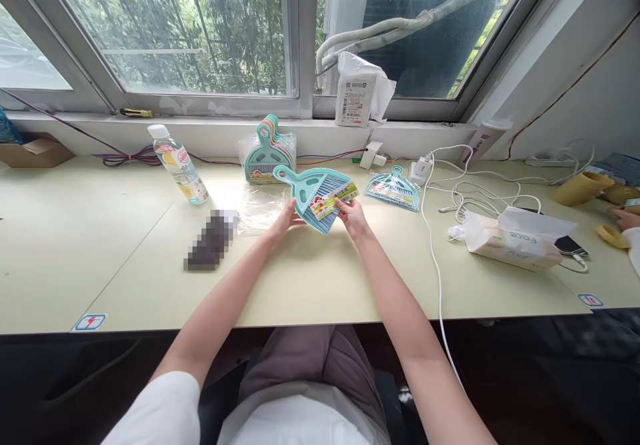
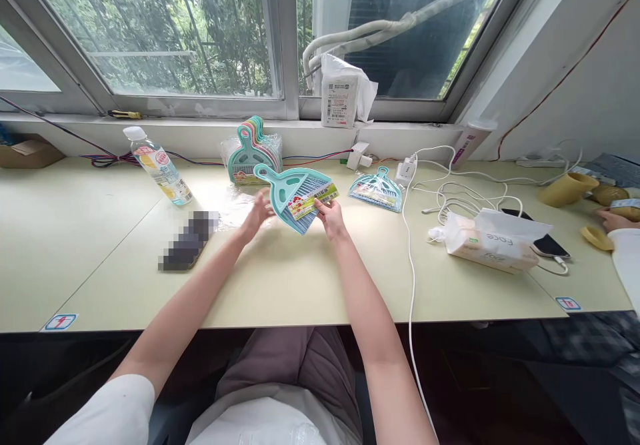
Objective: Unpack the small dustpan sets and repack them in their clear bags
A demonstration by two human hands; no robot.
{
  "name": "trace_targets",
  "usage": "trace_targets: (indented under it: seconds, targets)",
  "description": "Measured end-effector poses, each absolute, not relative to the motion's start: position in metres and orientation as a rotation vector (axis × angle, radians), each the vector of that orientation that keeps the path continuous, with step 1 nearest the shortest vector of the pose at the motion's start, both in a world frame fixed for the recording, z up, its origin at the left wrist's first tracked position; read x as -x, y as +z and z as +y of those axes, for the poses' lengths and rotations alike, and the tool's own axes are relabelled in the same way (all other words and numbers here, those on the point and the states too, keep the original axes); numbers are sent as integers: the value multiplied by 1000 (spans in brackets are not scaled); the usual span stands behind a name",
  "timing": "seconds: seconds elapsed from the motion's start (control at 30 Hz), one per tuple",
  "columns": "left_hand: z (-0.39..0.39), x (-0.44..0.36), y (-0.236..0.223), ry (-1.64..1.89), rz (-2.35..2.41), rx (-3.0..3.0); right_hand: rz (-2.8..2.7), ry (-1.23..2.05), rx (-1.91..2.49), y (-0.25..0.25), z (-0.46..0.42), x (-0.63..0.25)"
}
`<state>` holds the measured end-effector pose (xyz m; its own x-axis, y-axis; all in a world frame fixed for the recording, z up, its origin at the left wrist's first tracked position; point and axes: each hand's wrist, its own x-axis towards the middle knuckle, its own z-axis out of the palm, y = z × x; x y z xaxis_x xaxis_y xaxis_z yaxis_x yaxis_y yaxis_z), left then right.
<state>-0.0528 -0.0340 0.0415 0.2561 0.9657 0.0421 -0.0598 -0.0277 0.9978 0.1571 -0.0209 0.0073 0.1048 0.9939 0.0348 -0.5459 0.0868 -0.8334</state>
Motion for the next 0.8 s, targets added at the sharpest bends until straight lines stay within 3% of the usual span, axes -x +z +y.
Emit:
trace_targets:
  seconds: [0.07, 0.2, 0.37, 0.63, 0.8]
  targets:
    - [-32, 44, 25, 941, 852, -1249, -774, 1355, 816, 13, -25, -153]
    - [-23, 44, 5, 1019, 924, -1177, -824, 1385, 984, 20, -30, -154]
    - [-15, 50, 5, 1097, 1022, -1161, -763, 1042, 1336, 25, -29, -168]
    - [-26, 47, 12, 996, 1122, -1262, -207, 777, 1162, 19, -23, -216]
    - [-24, 47, 8, 1015, 1108, -1388, -265, 809, 1116, 11, -17, -211]
